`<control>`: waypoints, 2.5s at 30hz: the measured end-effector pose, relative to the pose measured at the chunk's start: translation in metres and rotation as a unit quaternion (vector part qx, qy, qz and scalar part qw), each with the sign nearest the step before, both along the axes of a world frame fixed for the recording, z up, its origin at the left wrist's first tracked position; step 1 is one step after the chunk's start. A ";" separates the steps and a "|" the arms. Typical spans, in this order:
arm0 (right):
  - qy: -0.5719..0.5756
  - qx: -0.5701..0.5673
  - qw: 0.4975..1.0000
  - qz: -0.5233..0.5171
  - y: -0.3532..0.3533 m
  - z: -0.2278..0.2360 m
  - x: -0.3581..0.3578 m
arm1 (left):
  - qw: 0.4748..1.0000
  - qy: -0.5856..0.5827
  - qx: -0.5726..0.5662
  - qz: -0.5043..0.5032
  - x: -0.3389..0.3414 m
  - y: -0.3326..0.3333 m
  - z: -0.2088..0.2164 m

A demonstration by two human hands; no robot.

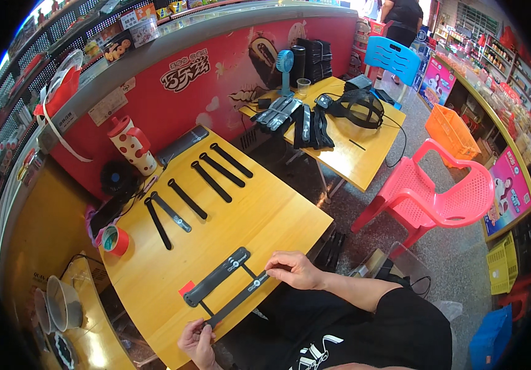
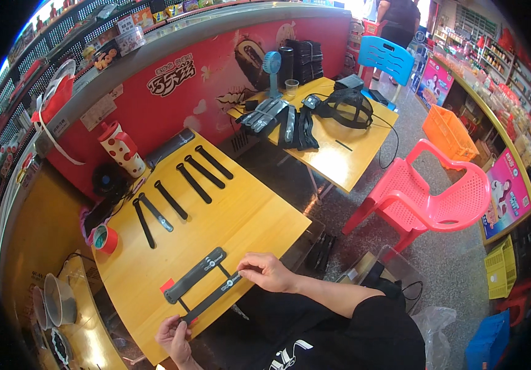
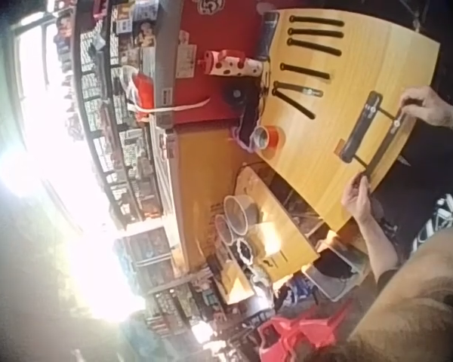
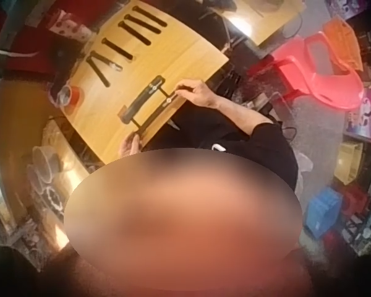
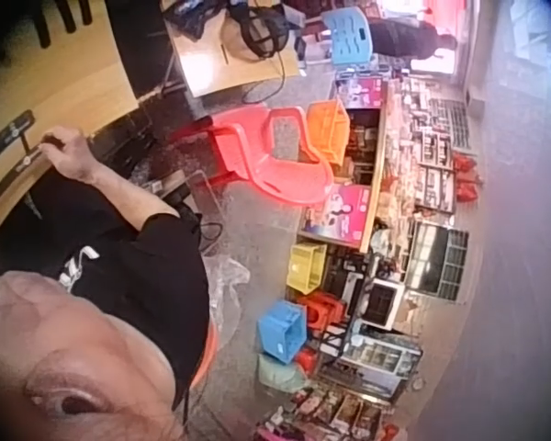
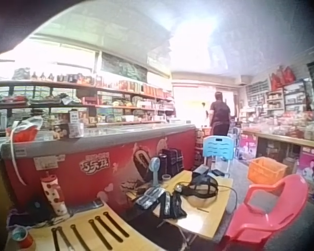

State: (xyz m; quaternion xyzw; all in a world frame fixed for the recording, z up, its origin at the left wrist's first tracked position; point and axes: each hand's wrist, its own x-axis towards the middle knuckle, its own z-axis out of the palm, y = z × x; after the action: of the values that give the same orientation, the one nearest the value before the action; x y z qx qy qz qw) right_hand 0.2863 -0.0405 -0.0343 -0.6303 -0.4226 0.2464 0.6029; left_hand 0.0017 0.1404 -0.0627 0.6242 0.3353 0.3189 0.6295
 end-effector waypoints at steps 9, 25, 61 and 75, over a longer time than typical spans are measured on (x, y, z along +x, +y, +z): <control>0.013 0.001 1.000 -0.009 0.004 -0.001 0.000 | 0.997 -0.056 0.018 0.039 0.016 -0.005 0.005; 0.020 0.007 0.999 -0.034 0.013 -0.021 -0.007 | 0.998 -0.015 0.011 0.066 0.007 -0.013 0.012; -0.072 -0.083 0.991 -0.078 0.061 0.008 0.016 | 0.980 0.031 -0.003 0.197 0.058 0.007 0.031; -0.098 -0.095 0.986 -0.095 0.064 0.008 0.015 | 0.974 0.052 -0.001 0.221 0.062 0.007 0.033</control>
State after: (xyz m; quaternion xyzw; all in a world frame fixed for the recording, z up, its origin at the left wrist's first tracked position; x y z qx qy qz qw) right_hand 0.3010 0.0231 -0.0264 -0.7429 -0.3924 0.1643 0.5168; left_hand 0.0638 0.1471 -0.0292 0.5498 0.4972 0.4168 0.5262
